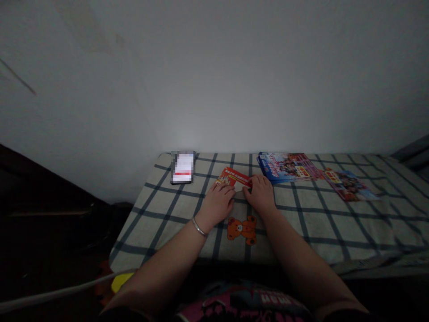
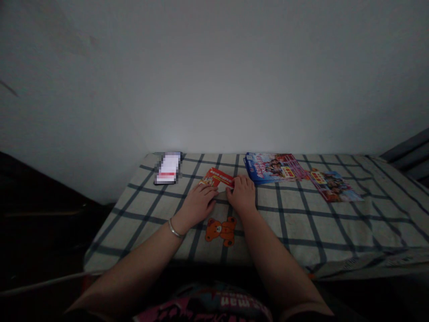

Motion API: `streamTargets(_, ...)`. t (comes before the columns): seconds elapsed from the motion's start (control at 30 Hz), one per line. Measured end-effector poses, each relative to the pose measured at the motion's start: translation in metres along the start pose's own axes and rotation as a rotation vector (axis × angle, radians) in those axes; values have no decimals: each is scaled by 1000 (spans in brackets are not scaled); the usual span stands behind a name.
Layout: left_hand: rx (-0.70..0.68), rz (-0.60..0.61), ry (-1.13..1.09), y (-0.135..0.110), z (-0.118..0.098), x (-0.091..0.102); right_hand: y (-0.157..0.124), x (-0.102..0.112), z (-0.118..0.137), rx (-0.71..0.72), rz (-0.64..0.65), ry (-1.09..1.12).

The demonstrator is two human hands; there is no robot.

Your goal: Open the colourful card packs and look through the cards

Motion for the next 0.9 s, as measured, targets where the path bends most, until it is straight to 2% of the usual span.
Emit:
streamTargets(0.27,-13,-5,33,3,4,4,1,-6,-9,-43,29,27)
streamTargets(0.57,57,14,142,3,10,11,2,-3,-12,-60,65,8)
streamTargets(0.9,197,-136,91,1,23,11,4,0,-11,-13,56,93)
Point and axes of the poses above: each hand's wrist, its own y-axis towards the middle knuckle, its own x-axis out of the back of the hand, z = x × y, the point moved 2 cm from there along y, towards the middle knuckle, and after that the axes turned 10 degrees about -z, right-handed, at the moved point
